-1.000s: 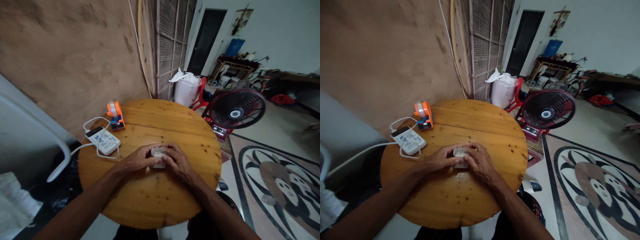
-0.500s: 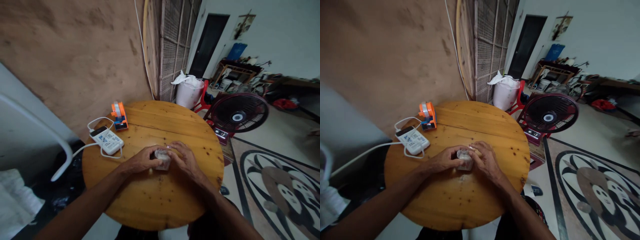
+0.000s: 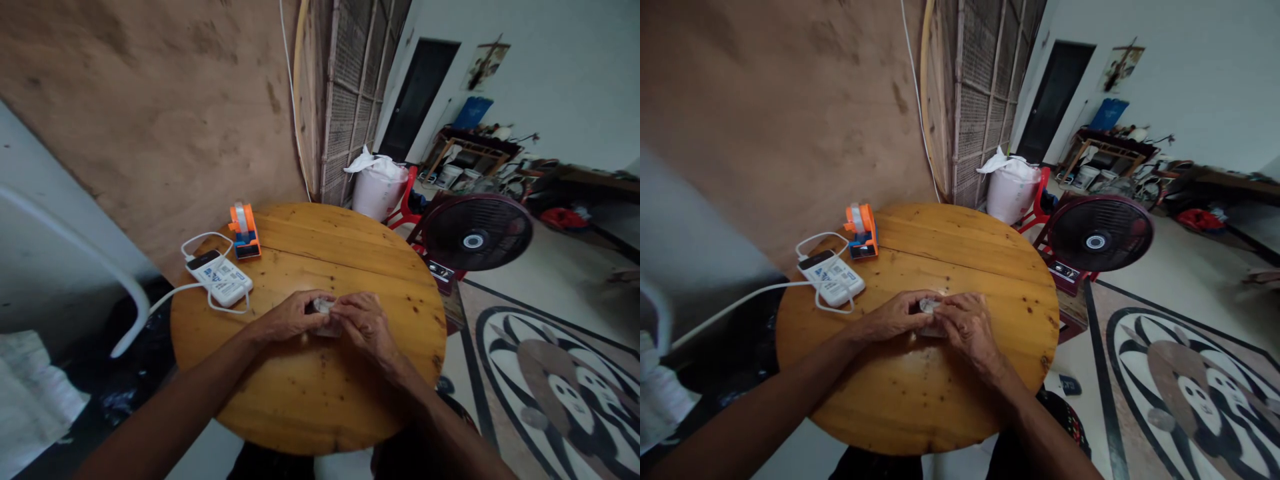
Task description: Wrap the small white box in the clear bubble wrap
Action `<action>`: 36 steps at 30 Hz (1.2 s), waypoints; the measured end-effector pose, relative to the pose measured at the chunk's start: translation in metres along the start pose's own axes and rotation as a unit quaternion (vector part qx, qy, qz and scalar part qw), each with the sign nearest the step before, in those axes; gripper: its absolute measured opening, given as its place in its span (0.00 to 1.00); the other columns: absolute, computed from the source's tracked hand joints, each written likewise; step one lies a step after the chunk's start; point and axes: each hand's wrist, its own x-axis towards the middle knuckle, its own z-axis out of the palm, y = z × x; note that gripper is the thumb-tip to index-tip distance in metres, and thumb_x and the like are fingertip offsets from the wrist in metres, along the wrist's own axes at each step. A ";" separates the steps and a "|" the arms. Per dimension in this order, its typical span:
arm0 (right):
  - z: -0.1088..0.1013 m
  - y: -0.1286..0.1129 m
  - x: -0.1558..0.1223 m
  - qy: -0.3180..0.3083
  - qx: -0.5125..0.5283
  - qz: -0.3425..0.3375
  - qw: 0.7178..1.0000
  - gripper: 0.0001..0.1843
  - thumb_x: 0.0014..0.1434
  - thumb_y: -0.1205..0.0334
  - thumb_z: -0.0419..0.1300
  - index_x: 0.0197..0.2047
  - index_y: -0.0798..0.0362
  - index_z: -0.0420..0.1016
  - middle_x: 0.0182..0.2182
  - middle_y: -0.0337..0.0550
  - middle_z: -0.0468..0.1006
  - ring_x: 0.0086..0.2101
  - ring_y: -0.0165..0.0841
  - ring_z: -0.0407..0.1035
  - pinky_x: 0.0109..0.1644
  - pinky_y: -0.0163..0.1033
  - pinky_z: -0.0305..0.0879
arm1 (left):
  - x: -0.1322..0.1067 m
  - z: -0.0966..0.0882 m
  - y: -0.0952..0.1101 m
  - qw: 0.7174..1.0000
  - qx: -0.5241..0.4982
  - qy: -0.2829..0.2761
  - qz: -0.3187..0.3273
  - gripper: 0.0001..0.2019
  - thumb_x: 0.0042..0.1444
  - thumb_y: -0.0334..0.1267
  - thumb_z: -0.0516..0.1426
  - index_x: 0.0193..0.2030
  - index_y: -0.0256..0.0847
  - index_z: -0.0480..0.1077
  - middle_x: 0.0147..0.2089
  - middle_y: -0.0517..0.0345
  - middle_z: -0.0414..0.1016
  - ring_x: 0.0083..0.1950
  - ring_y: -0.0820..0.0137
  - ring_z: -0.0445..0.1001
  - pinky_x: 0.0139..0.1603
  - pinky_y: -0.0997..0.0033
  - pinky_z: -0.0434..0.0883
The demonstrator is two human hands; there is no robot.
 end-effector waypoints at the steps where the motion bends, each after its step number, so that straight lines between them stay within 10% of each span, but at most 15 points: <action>1: 0.001 -0.001 -0.002 0.000 -0.001 0.002 1.000 0.12 0.64 0.61 0.54 0.39 0.48 0.79 0.36 0.45 0.80 0.37 0.36 0.72 0.43 0.45 0.61 | 0.000 0.000 0.000 1.000 0.000 0.002 -0.003 0.22 0.52 0.39 0.59 0.55 0.35 0.68 0.50 0.50 0.74 0.47 0.65 0.71 0.48 0.67 0.68; 13: 0.006 -0.001 -0.008 0.009 -0.057 -0.020 0.998 0.10 0.63 0.65 0.55 0.42 0.48 0.77 0.39 0.45 0.79 0.42 0.38 0.70 0.44 0.46 0.61 | 0.000 -0.004 0.000 0.997 -0.076 -0.005 -0.022 0.23 0.53 0.44 0.61 0.54 0.35 0.68 0.45 0.52 0.74 0.43 0.68 0.71 0.46 0.68 0.68; 20: 0.006 -0.005 -0.026 -0.083 -0.189 -0.050 0.977 0.24 0.64 0.59 0.53 0.63 0.53 0.61 0.58 0.54 0.68 0.60 0.48 0.55 0.59 0.57 0.52 | 0.002 -0.007 0.000 0.991 -0.127 -0.031 -0.034 0.23 0.55 0.48 0.59 0.54 0.38 0.68 0.50 0.51 0.74 0.47 0.67 0.72 0.50 0.67 0.67; 27: -0.010 0.010 -0.042 -0.043 -0.047 0.110 0.992 0.36 0.63 0.54 0.53 0.69 0.49 0.42 0.67 0.56 0.50 0.64 0.47 0.48 0.62 0.60 0.53 | 0.003 -0.007 -0.001 0.992 -0.114 -0.021 -0.052 0.23 0.54 0.46 0.60 0.55 0.38 0.67 0.50 0.51 0.74 0.44 0.68 0.73 0.46 0.70 0.67; 36: 0.009 0.020 -0.022 -0.067 0.146 0.106 0.981 0.25 0.58 0.54 0.61 0.58 0.47 0.66 0.55 0.50 0.71 0.54 0.40 0.65 0.58 0.50 0.63 | 0.003 -0.009 0.000 0.993 -0.103 -0.025 -0.047 0.22 0.55 0.46 0.59 0.54 0.40 0.67 0.48 0.53 0.74 0.44 0.68 0.72 0.46 0.69 0.67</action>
